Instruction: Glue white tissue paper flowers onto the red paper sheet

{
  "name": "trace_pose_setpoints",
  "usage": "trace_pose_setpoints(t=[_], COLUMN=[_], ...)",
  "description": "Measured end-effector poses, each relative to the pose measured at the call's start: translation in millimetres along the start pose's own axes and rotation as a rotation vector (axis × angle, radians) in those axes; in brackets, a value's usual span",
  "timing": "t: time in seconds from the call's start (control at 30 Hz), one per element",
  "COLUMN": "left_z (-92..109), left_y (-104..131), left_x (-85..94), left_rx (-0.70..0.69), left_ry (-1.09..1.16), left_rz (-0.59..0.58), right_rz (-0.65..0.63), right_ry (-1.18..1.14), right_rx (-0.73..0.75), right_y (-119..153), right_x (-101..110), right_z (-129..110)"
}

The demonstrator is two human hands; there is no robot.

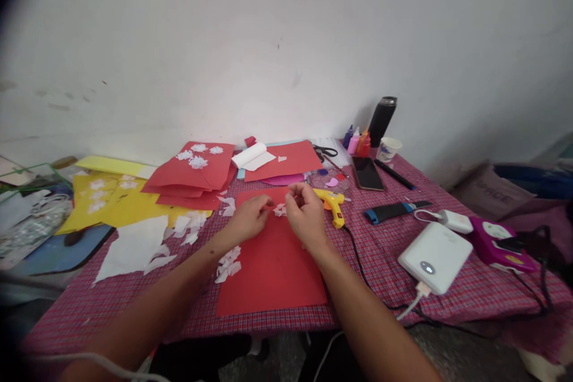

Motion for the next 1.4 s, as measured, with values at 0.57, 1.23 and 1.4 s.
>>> trace_pose_setpoints(t=[0.57,1.23,1.4], left_z=[-70.4,-67.9,-69.7], left_y=[73.9,86.7,87.1], left_x=[61.3,57.1,60.2], left_rx=[0.323,0.355,0.332], left_ry=[0.608,1.086,0.969], left_rz=[0.254,-0.009,0.083], right_rz=[-0.169,-0.257,-0.298], right_ry=[0.180,0.290,0.351], right_rx=[0.062,0.081,0.172], right_y=[11.2,16.1,18.0], right_x=[-7.2,-10.2,-12.7], right_z=[7.8,13.2,8.0])
Point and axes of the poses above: each hand's wrist, its own y-axis away from the middle knuckle, its own x-axis out of the back of the hand, z = x × y, the point moved 2 cm from there along -y, towards the middle knuckle, and after that the axes turned 3 degrees about x, right-handed, at the moved point
